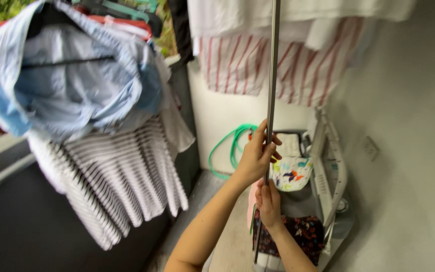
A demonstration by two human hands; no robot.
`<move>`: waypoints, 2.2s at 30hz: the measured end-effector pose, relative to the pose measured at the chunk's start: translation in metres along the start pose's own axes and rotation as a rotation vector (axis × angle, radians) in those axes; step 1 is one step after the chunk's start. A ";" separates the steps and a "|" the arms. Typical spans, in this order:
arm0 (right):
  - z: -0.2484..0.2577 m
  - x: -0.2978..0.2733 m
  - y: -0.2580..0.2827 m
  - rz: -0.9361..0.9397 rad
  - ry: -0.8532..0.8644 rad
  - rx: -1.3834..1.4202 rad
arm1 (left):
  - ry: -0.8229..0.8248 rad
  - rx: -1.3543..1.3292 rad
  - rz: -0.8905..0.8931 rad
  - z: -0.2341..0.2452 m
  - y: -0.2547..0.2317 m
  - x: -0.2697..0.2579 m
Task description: The person hangs clothes and towels on a drying rack by hand and using a reached-hook tool to lift hangers onto the upper bar.
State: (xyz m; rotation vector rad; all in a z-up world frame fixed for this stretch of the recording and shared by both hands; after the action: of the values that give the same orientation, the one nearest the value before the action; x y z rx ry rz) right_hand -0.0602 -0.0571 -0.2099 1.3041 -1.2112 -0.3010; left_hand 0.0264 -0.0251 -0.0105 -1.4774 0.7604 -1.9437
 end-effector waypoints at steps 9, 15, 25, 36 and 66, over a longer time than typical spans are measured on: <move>-0.066 -0.066 -0.143 -0.111 0.374 -0.021 | -0.302 -0.027 0.263 0.074 0.099 -0.157; -0.123 -0.090 -0.222 -0.501 0.384 0.085 | -0.452 0.086 0.597 0.085 0.160 -0.278; -0.198 -0.099 -0.270 -0.583 0.484 0.154 | -0.550 0.257 0.735 0.143 0.157 -0.337; -0.231 -0.063 -0.308 -0.559 0.506 0.265 | -0.541 0.464 0.687 0.193 0.155 -0.332; -0.244 -0.013 -0.359 -0.518 0.280 0.158 | -0.476 0.518 0.564 0.235 0.164 -0.303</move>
State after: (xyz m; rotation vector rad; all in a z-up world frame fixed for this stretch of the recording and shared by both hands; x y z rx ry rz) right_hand 0.2861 -0.0256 -0.4694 1.7281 -0.6592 -0.3819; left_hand 0.3384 0.0648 -0.2721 -1.1666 0.3584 -1.1773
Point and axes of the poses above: each hand's wrist, its own x-axis towards the middle knuckle, its own z-axis out of the back of the hand, y = z × x, the point moved 6 cm from there along x, towards the middle knuckle, and after that the axes turned 11 degrees about y, right-handed, at the moved point
